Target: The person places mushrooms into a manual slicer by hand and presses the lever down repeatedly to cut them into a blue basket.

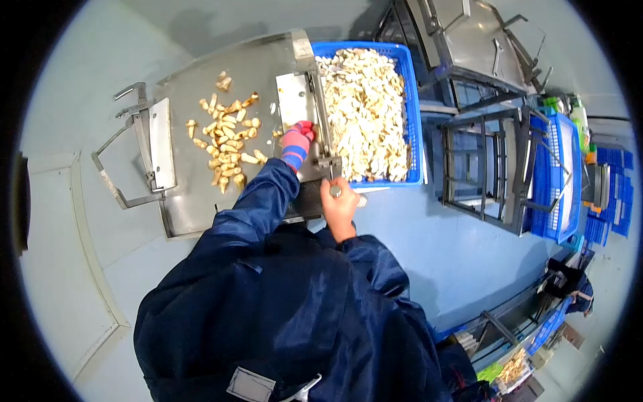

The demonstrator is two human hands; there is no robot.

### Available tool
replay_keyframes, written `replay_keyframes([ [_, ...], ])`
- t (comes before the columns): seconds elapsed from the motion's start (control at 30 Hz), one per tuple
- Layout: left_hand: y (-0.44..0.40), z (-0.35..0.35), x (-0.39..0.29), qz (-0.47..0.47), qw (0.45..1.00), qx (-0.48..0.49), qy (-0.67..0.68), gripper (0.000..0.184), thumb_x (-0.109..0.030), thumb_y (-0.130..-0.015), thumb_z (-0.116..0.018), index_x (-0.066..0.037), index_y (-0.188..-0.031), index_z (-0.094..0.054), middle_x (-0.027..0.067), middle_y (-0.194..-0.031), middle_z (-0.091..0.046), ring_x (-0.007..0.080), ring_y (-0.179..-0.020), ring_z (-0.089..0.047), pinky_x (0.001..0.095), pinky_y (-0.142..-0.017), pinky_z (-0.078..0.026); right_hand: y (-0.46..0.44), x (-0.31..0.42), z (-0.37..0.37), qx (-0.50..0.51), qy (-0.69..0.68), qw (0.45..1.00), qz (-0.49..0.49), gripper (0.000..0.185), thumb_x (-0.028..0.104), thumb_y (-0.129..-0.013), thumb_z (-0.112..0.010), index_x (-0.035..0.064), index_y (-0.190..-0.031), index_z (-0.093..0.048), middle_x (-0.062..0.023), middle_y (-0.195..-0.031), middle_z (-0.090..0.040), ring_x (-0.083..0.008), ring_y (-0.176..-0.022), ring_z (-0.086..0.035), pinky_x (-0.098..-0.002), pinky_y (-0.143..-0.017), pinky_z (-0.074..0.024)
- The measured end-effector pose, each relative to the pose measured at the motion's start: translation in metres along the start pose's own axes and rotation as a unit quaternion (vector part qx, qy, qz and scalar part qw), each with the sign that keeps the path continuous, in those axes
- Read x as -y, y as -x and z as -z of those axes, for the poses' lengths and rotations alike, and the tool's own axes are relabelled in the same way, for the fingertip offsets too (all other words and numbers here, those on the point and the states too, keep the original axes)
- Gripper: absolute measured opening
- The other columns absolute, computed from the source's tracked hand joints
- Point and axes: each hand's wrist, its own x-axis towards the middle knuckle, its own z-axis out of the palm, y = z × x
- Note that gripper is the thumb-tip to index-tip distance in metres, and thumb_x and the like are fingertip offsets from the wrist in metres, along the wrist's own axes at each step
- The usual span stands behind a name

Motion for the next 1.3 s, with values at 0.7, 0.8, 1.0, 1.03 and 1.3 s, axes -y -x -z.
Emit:
replay_keyframes([
  [0.7, -0.007, -0.004, -0.002, 0.014, 0.994, 0.023, -0.104, 0.016, -0.010, -0.077, -0.061, -0.004, -0.091, -0.063, 0.0136, -0.082, -0.065, 0.0257, -0.075, -0.061, 0.0329, -0.069, -0.047, 0.006, -0.035, -0.011, -0.037, 0.014, 0.997, 0.071, 0.020, 0.013, -0.077, -0.063, 0.0019, -0.064, -0.052, -0.0165, -0.052, -0.051, -0.0300, -0.045, -0.050, -0.0375, -0.047, -0.0397],
  [0.8, -0.005, -0.002, -0.015, 0.008, 0.992, 0.024, -0.126, 0.016, -0.012, -0.076, -0.062, -0.005, -0.090, -0.062, 0.0149, -0.082, -0.064, 0.0292, -0.077, -0.060, 0.0349, -0.070, -0.047, 0.012, -0.067, -0.019, -0.026, 0.007, 0.997, 0.069, 0.020, 0.013, -0.077, -0.063, 0.0024, -0.063, -0.052, -0.0163, -0.052, -0.050, -0.0307, -0.046, -0.050, -0.0376, -0.048, -0.0400],
  [1.0, -0.003, -0.001, -0.024, -0.035, 0.981, 0.021, -0.191, 0.017, -0.012, -0.074, -0.062, -0.003, -0.089, -0.061, 0.0177, -0.082, -0.062, 0.0334, -0.078, -0.059, 0.0375, -0.072, -0.046, 0.006, -0.027, -0.008, -0.018, 0.011, 0.999, 0.032, 0.021, 0.011, -0.077, -0.062, 0.0016, -0.062, -0.051, -0.0158, -0.050, -0.048, -0.0275, -0.043, -0.047, -0.0364, -0.045, -0.0374],
  [1.03, -0.003, 0.001, -0.027, -0.029, 0.981, 0.031, -0.188, 0.016, -0.012, -0.074, -0.061, -0.003, -0.088, -0.061, 0.0175, -0.082, -0.062, 0.0334, -0.078, -0.059, 0.0375, -0.072, -0.046, 0.011, -0.052, -0.015, -0.024, 0.000, 0.999, 0.043, 0.021, 0.011, -0.077, -0.062, 0.0013, -0.062, -0.051, -0.0158, -0.050, -0.047, -0.0269, -0.042, -0.047, -0.0362, -0.044, -0.0369],
  [1.3, 0.008, 0.001, -0.066, 0.132, 0.968, 0.050, 0.205, 0.014, -0.002, -0.078, -0.055, -0.002, -0.091, -0.060, 0.0060, -0.072, -0.061, 0.0150, -0.065, -0.057, 0.0259, -0.062, -0.047, 0.012, -0.058, -0.016, -0.005, -0.005, 0.999, 0.053, 0.022, 0.009, -0.077, -0.061, 0.0015, -0.060, -0.049, -0.0157, -0.049, -0.046, -0.0252, -0.041, -0.045, -0.0356, -0.044, -0.0363],
])
